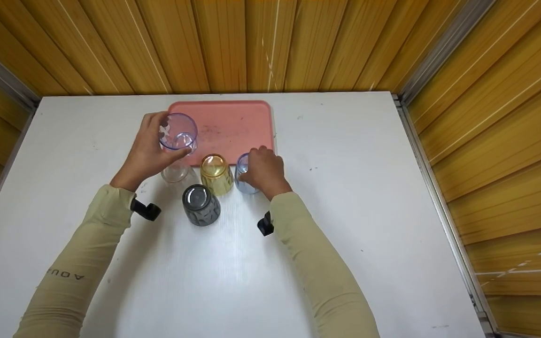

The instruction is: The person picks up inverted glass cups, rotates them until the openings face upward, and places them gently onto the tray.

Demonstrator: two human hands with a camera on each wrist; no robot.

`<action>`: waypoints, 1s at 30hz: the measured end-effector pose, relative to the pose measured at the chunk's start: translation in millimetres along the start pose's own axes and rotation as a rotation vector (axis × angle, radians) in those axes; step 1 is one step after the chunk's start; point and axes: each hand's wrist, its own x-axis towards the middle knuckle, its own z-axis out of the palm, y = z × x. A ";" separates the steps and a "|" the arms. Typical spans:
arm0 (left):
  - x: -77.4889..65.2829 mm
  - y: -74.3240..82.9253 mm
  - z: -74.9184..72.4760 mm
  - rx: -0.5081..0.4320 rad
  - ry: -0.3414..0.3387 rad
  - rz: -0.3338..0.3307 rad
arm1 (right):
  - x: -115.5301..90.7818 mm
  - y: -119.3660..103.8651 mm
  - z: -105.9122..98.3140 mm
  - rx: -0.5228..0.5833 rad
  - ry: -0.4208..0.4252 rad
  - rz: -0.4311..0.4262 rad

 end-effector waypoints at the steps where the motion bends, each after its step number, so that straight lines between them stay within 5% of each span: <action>1: 0.1 -0.8 0.1 0.005 0.001 -0.002 | 0.1 0.1 0.1 -0.001 0.000 -0.001; 30: 3.9 -19.1 9.1 -0.005 -0.003 -0.044 | -0.4 -2.0 1.0 -0.010 -0.003 0.029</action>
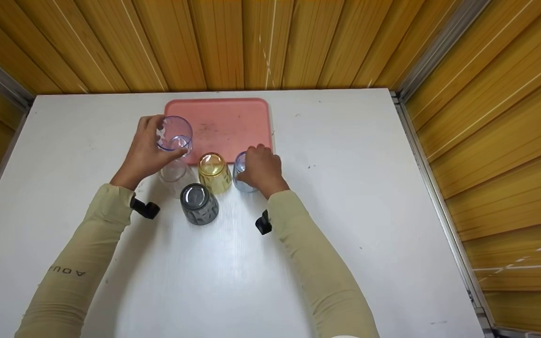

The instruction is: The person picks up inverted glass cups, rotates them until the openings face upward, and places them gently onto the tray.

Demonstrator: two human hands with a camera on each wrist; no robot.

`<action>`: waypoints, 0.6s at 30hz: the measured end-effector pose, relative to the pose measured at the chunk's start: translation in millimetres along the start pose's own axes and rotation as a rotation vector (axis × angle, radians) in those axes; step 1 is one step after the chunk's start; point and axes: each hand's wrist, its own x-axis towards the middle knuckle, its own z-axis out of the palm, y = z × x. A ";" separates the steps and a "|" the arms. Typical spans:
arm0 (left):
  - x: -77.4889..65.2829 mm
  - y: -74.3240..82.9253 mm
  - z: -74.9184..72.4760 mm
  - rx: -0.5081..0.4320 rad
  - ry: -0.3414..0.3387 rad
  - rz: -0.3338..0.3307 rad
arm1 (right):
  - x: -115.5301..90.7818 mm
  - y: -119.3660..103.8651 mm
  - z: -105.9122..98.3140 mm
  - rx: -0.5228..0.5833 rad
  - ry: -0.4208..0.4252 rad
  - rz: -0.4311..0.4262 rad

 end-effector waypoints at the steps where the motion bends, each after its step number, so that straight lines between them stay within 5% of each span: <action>1: 0.2 -0.4 0.2 0.000 0.001 -0.001 | 0.0 -0.2 0.3 0.001 0.000 0.001; 18: 2.5 -5.3 3.3 0.009 -0.002 -0.021 | 3.3 0.7 2.3 -0.011 0.001 -0.014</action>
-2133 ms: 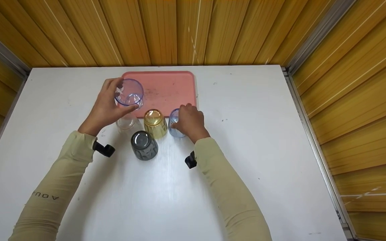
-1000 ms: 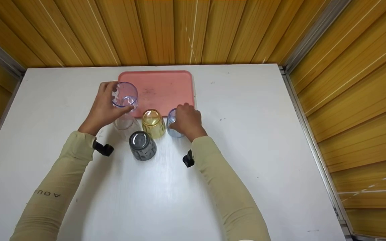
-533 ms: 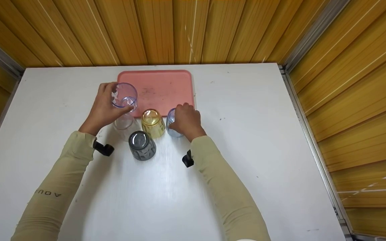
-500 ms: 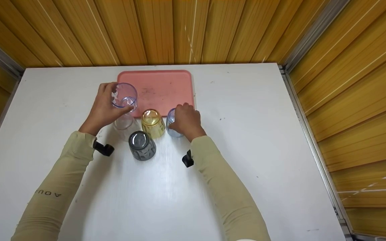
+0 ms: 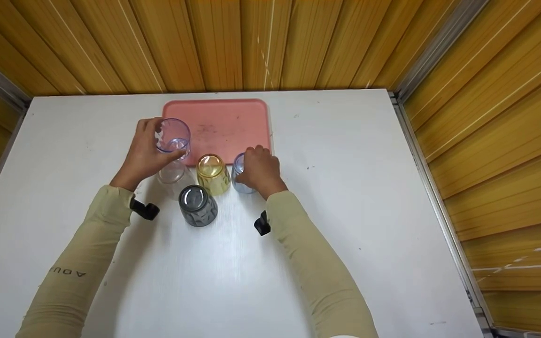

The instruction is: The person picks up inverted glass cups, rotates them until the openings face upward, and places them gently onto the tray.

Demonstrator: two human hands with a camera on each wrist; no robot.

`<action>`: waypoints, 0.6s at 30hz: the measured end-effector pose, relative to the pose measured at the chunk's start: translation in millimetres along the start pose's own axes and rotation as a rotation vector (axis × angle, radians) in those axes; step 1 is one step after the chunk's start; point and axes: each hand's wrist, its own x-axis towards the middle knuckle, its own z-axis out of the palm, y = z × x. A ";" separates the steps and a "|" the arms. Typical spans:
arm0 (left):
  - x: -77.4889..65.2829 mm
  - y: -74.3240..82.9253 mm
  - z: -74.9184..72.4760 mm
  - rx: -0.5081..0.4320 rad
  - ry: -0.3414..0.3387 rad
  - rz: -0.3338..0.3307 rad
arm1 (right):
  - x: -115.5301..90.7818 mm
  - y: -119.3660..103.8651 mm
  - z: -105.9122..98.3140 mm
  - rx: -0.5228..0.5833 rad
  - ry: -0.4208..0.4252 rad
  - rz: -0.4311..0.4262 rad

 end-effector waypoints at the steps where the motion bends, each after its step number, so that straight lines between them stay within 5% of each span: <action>1: 0.1 -0.2 0.1 0.004 -0.001 -0.004 | 0.2 -0.1 0.1 -0.003 0.000 -0.003; 18: 3.9 -6.6 3.0 0.012 -0.013 -0.029 | 2.3 -1.6 1.8 0.027 -0.009 0.015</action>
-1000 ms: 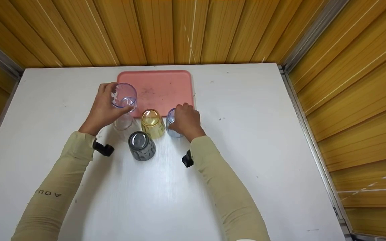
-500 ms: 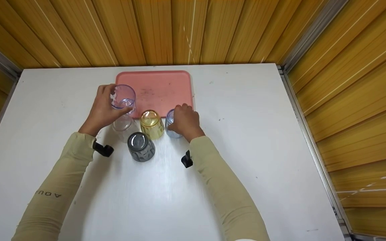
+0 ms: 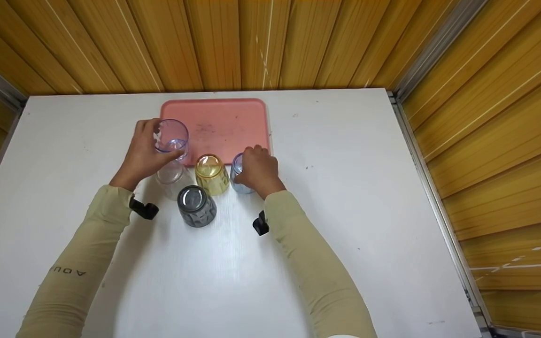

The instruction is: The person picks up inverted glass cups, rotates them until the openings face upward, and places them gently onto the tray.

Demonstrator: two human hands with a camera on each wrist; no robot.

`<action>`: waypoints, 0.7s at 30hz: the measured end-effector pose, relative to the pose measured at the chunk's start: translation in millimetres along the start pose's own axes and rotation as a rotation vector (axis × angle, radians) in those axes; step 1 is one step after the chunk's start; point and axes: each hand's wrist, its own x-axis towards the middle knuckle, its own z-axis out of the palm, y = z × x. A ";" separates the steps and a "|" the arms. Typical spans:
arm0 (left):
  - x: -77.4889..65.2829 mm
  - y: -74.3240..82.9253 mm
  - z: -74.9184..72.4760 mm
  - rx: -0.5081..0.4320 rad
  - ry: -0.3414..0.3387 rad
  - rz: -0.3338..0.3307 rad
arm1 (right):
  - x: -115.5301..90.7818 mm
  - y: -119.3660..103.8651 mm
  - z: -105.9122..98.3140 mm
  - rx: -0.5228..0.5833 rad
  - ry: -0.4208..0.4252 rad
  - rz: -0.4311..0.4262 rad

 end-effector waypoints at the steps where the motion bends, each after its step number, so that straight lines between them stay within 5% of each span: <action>1: 0.3 -0.2 0.1 0.002 -0.001 -0.001 | 0.1 -0.1 0.2 -0.002 -0.001 0.000; 21: 6.9 -9.8 4.3 -0.027 -0.001 -0.016 | -0.2 1.4 2.1 -0.041 0.014 -0.020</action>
